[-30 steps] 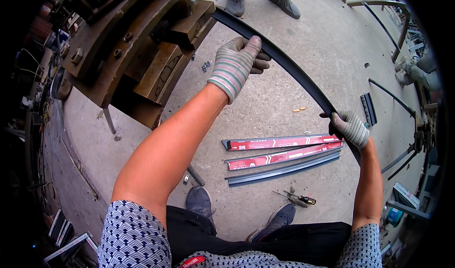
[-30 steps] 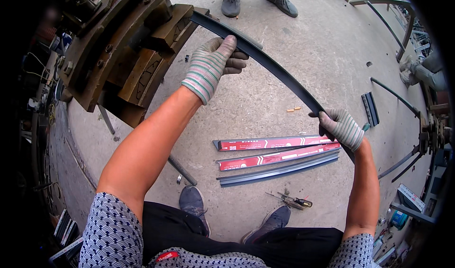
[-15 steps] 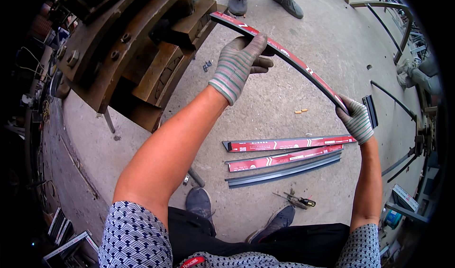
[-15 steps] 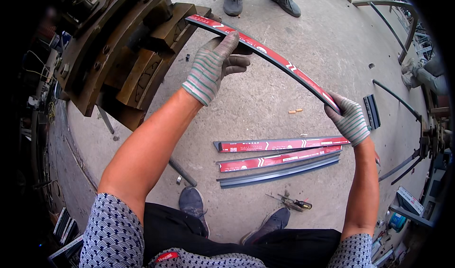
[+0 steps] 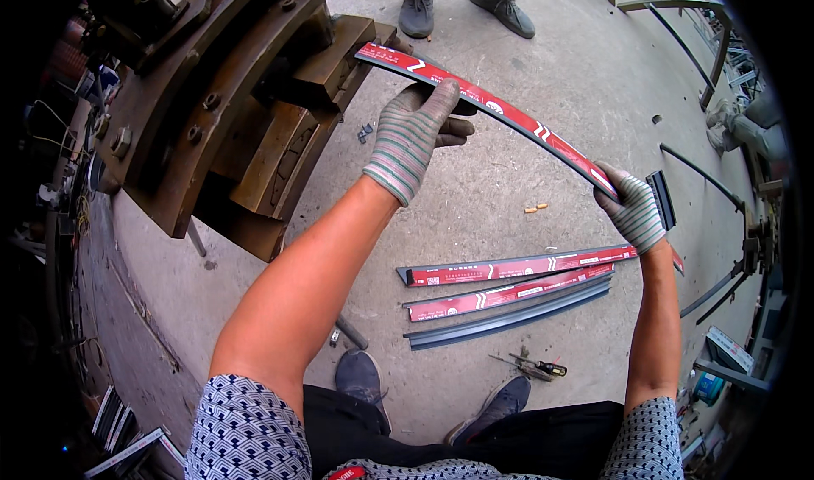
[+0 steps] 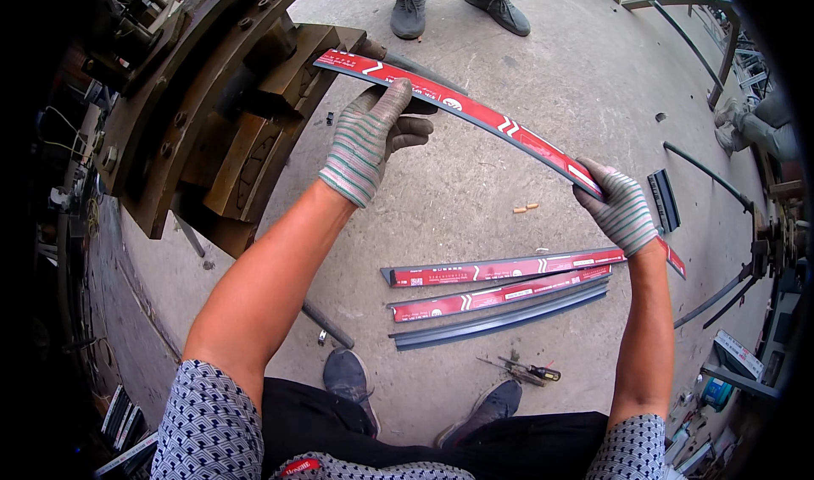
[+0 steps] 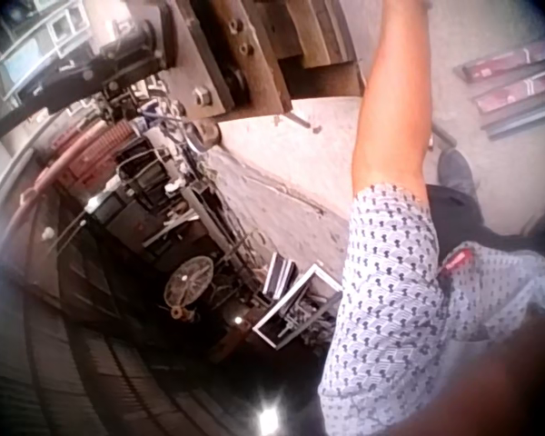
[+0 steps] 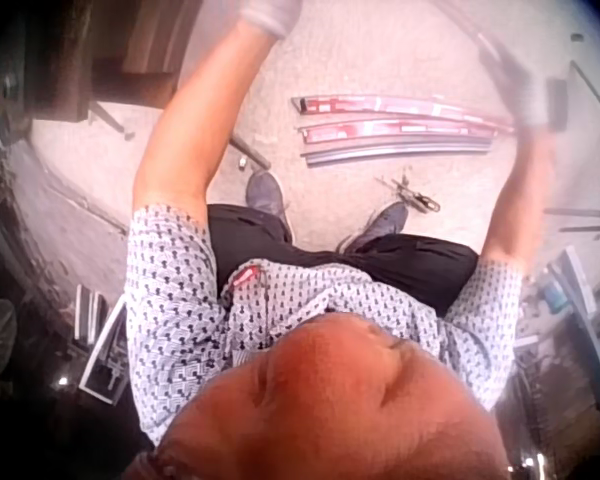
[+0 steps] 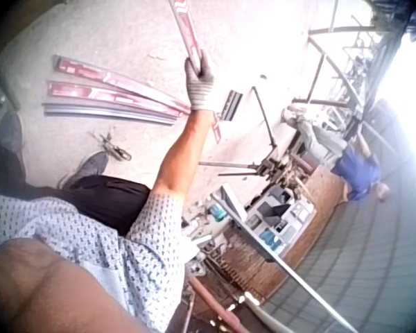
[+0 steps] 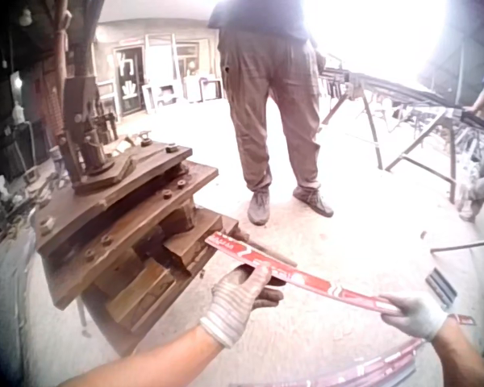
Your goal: The person sits on the floor and repeatedly picks up long, red-labeled metal strips. They bend the strips to test flexibility, peel off the protective red film, and place the strips back on the floor. The person also briefly handles a small red plastic piece.
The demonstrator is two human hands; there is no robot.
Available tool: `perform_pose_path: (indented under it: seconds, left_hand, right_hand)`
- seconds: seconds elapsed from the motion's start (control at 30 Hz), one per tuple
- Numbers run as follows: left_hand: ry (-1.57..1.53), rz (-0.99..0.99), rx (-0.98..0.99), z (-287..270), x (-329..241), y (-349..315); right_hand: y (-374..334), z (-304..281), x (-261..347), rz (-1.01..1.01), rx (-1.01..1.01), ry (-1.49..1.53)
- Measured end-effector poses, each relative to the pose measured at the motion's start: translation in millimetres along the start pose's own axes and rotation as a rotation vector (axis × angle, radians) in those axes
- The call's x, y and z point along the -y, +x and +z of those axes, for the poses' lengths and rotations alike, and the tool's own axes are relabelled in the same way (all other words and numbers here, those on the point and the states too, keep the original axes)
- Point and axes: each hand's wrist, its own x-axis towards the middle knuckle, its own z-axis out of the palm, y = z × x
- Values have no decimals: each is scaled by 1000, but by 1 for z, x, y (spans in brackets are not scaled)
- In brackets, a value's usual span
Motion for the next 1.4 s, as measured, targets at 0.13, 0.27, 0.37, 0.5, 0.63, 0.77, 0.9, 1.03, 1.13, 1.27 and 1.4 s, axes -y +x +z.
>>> perform_pose_path:
  seconds: [0.13, 0.27, 0.37, 0.5, 0.63, 0.77, 0.9, 1.03, 1.13, 1.27, 1.4]
  left_hand:
    - [16, 16, 9, 1, 0, 3]
    - [-14, 29, 22, 4, 2, 5]
    - [-56, 49, 30, 6, 2, 6]
    - [-101, 56, 36, 13, -1, 11]
    - [-127, 74, 42, 17, -3, 16]
    - [-170, 80, 57, 19, -3, 21]
    - [-173, 105, 85, 14, -3, 20]
    - [-188, 111, 96, 10, -2, 21]
    - [-188, 118, 91, 11, -2, 20]
    - [-159, 143, 106, 10, -1, 22]
    - [-158, 128, 131, 9, -2, 25]
  right_hand:
    - [3, -7, 2, 32, 21, 1]
    - [11, -22, 1, 9, 24, -58]
    - [24, -36, -2, -46, 15, -7]
    - [37, -66, 11, -29, 27, -62]
    - [46, -87, 27, 66, 105, -70]
    - [45, -98, 32, 59, 108, -127]
    - [30, -101, 46, 96, 86, -115]
    - [14, -97, 66, 82, 39, -115]
    - [6, -95, 65, 49, -5, -138]
    - [15, -94, 59, 96, 35, -127]
    - [17, -91, 57, 93, 30, -104]
